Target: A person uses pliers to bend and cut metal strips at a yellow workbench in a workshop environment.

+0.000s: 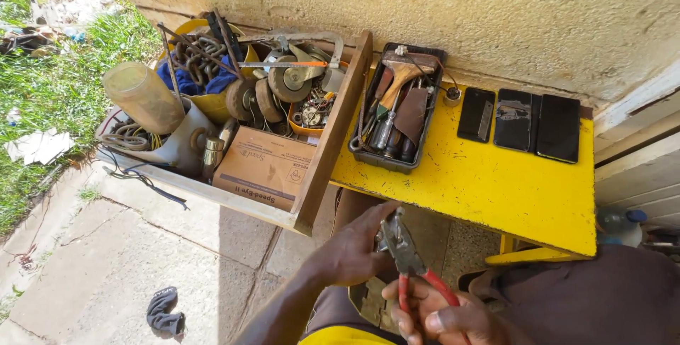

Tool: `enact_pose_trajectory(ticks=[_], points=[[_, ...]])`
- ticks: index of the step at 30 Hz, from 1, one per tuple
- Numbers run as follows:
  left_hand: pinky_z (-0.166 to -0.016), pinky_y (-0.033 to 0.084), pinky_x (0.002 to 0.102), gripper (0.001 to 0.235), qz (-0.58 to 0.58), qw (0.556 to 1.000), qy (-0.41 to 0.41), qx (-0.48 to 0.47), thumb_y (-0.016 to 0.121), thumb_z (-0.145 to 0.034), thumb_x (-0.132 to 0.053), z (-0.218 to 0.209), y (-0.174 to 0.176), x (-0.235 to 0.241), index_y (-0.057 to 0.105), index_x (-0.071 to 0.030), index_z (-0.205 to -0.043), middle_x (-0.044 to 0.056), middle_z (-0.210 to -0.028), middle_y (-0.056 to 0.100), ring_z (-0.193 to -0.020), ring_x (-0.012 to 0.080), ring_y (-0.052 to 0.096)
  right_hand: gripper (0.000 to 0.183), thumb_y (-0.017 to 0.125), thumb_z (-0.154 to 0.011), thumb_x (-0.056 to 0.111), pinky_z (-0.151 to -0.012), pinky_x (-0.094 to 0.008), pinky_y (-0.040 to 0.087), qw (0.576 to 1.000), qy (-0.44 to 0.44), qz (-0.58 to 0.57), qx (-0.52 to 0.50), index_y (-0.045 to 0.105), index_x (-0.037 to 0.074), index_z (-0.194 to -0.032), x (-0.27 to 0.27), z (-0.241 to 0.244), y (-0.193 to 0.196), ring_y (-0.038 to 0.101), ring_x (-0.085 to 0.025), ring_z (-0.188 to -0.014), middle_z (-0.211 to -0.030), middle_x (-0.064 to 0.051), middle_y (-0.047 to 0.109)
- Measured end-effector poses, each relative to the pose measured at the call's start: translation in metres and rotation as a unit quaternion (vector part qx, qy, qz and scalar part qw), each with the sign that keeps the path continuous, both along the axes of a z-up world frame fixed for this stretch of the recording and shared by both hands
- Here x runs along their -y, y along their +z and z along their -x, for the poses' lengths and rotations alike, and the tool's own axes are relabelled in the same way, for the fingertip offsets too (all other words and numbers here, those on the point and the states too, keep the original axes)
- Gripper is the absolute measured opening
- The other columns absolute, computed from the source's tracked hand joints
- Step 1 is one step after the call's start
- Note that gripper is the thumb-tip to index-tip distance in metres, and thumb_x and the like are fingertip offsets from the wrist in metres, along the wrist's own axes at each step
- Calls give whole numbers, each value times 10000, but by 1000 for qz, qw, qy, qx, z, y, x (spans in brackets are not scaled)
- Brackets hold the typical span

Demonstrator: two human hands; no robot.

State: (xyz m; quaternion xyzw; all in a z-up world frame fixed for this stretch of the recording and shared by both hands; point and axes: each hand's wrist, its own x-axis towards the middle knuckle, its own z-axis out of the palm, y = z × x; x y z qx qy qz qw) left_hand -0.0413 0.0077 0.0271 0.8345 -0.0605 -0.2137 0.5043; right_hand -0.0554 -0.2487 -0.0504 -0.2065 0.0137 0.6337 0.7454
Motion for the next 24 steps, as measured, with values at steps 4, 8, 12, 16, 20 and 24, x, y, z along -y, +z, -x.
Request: enact_pose_trajectory(ticks=[4,8,12,16,20,24], points=[[-1166,393,702,640,50,991,-120,-32,509,-913,-313,-9,-6,-7,433,-146,-1526,192,-1473,575,-1378,397,554,652,588,-966,-37,-662,-231,398,994,13,-77,-71,420,140,-1570,9,5,-45,431,-84,-784,-1074,40,445],[-1077,519,525,679,83,974,-144,-153,459,-932,-290,-7,-21,3,458,-87,-1580,177,-1400,637,-1202,302,625,385,666,-939,169,-468,-277,250,951,-53,130,275,594,29,-1290,4,-2,-12,297,-101,-519,-822,-53,422],[-1159,411,655,757,151,982,-82,-76,502,-902,-234,-7,-13,-3,356,-213,-1645,211,-1563,564,-1424,393,534,667,700,-933,309,-784,-374,465,964,43,134,226,512,31,-1510,19,-1,15,565,-193,-794,-1061,-123,578],[-1200,332,665,911,133,987,-89,-20,460,-782,-194,-9,-10,-7,286,-199,-1677,201,-1764,311,-1582,427,339,1062,647,-984,642,-984,-415,529,976,59,29,209,135,43,-1697,34,-1,-17,625,-207,-1036,-1420,-119,539],[-1211,356,553,769,130,988,-83,-2,560,-931,-344,-12,-13,0,364,-145,-1648,183,-1651,495,-1502,345,474,271,635,-1116,392,-928,-344,481,874,33,123,-469,676,128,-1156,13,-6,22,598,-153,-869,-1072,37,600],[-1203,393,487,759,107,988,-102,31,660,-960,-180,-12,-14,9,347,-151,-1651,155,-1721,401,-1529,325,452,998,747,-1053,508,-1253,-445,369,988,65,-62,124,148,13,-1679,28,-9,39,532,-256,-1455,-1534,-144,517]])
